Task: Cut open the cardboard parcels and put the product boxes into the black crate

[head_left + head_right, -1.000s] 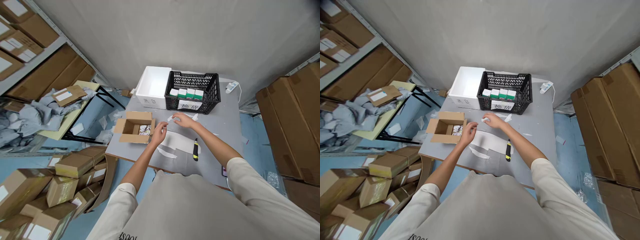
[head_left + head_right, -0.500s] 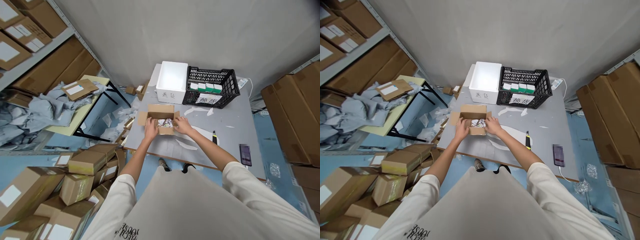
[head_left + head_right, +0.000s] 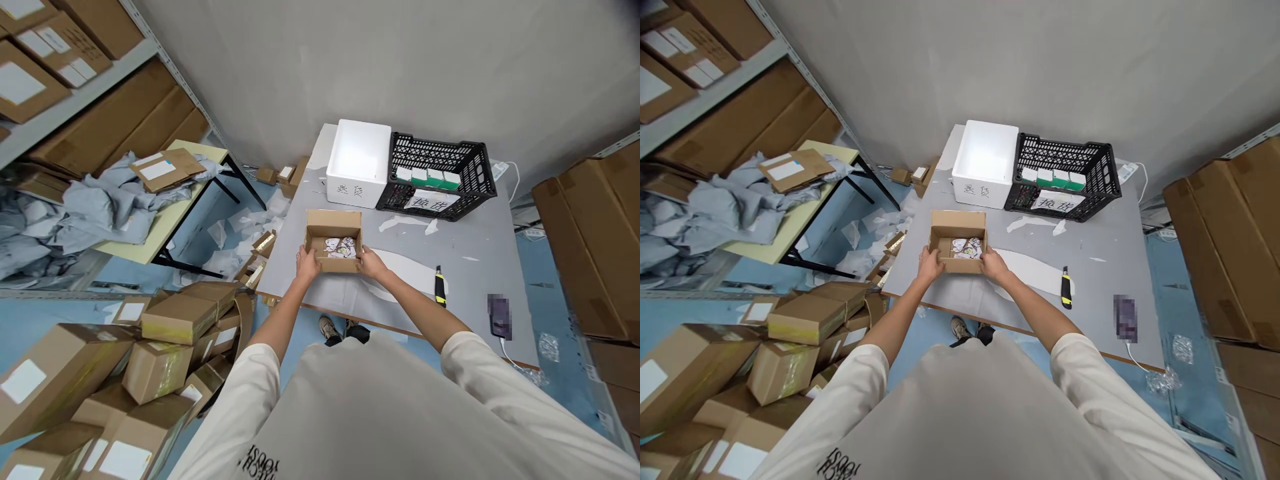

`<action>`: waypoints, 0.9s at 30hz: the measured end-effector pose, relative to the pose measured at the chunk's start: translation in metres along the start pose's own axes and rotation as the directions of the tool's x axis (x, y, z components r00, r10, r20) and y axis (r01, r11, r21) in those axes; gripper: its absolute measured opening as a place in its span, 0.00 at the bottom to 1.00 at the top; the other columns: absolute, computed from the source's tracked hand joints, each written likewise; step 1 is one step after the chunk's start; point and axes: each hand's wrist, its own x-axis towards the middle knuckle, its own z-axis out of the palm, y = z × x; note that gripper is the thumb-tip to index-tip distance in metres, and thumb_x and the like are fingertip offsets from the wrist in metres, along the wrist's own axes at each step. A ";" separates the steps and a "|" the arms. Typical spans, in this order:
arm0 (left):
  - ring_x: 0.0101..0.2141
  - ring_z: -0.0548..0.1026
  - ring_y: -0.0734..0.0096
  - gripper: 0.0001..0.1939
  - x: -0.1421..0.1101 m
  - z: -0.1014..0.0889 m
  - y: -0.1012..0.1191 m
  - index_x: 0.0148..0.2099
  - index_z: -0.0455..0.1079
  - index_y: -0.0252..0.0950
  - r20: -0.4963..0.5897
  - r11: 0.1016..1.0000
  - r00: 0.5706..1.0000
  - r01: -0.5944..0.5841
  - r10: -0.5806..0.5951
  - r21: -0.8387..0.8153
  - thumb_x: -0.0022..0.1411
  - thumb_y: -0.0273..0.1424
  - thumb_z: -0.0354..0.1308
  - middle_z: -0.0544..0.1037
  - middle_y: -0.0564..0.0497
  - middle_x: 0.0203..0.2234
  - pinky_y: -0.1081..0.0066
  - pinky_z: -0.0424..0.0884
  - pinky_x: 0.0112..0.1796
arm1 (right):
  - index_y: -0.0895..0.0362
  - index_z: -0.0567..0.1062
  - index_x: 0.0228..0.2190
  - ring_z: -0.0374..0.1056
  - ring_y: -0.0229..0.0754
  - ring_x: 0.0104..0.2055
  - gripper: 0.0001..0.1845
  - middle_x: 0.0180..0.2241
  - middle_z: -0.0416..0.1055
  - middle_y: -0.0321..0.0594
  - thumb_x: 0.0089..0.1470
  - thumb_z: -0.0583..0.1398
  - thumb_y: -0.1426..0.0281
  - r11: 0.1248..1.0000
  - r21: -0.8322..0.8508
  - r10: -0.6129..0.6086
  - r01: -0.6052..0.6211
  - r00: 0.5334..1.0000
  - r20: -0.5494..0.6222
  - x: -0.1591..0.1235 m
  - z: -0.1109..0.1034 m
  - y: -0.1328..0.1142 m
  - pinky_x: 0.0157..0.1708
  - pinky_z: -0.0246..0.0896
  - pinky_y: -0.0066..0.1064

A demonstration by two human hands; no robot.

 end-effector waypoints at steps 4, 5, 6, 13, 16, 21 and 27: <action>0.61 0.67 0.37 0.17 -0.002 0.001 -0.002 0.49 0.74 0.39 -0.030 1.000 0.999 0.029 -0.029 0.003 0.57 0.32 0.67 0.60 0.36 0.65 0.44 0.67 0.60 | 0.57 0.82 0.43 0.74 0.57 0.51 0.13 0.54 0.72 0.54 0.61 0.58 0.71 0.999 0.021 -0.034 0.034 0.999 -0.008 0.005 -0.003 0.006 0.51 0.68 0.41; 0.60 0.68 0.37 0.15 -0.002 0.001 -0.002 0.47 0.74 0.39 -0.043 0.999 0.999 0.031 -0.031 0.010 0.57 0.32 0.67 0.61 0.37 0.64 0.44 0.67 0.60 | 0.57 0.82 0.43 0.74 0.57 0.51 0.13 0.53 0.72 0.54 0.61 0.58 0.71 0.998 0.028 -0.052 0.052 0.999 -0.014 0.007 -0.004 0.009 0.51 0.68 0.41; 0.60 0.68 0.38 0.13 -0.003 0.001 -0.003 0.46 0.74 0.38 -0.062 0.999 0.998 0.031 -0.030 0.015 0.58 0.33 0.67 0.61 0.37 0.64 0.44 0.67 0.60 | 0.57 0.83 0.43 0.73 0.56 0.52 0.14 0.53 0.73 0.54 0.62 0.58 0.71 0.997 0.036 -0.071 0.071 0.997 -0.023 0.010 -0.005 0.011 0.51 0.68 0.41; 0.60 0.68 0.39 0.11 -0.012 -0.016 -0.014 0.43 0.73 0.39 -0.236 0.994 0.965 0.113 -0.112 -0.011 0.59 0.35 0.67 0.62 0.38 0.64 0.44 0.67 0.59 | 0.55 0.82 0.45 0.71 0.55 0.57 0.14 0.58 0.71 0.51 0.63 0.58 0.69 0.974 0.071 -0.207 0.213 0.975 -0.083 0.043 -0.010 0.000 0.56 0.66 0.43; 0.63 0.65 0.39 0.12 -0.020 -0.036 -0.029 0.45 0.73 0.39 -0.296 0.987 0.941 0.159 -0.163 -0.035 0.60 0.34 0.66 0.61 0.37 0.65 0.45 0.64 0.62 | 0.55 0.82 0.44 0.69 0.55 0.60 0.13 0.60 0.70 0.51 0.63 0.59 0.70 0.957 0.064 -0.276 0.282 0.957 -0.089 0.063 -0.013 -0.027 0.59 0.64 0.44; 0.66 0.62 0.38 0.12 -0.040 -0.079 -0.071 0.46 0.73 0.40 -0.412 0.975 0.886 0.218 -0.215 -0.040 0.60 0.35 0.65 0.60 0.38 0.66 0.43 0.62 0.63 | 0.55 0.81 0.45 0.67 0.55 0.61 0.13 0.64 0.66 0.50 0.63 0.58 0.69 0.917 0.050 -0.389 0.395 0.916 -0.097 0.097 -0.011 -0.091 0.59 0.64 0.45; 0.66 0.61 0.38 0.15 -0.068 -0.130 -0.147 0.50 0.71 0.40 -0.512 0.957 0.811 0.274 -0.282 -0.092 0.61 0.35 0.65 0.59 0.37 0.65 0.43 0.63 0.63 | 0.55 0.81 0.44 0.68 0.54 0.60 0.13 0.65 0.66 0.49 0.63 0.58 0.69 0.863 0.037 -0.497 0.504 0.859 -0.125 0.128 0.017 -0.189 0.60 0.64 0.46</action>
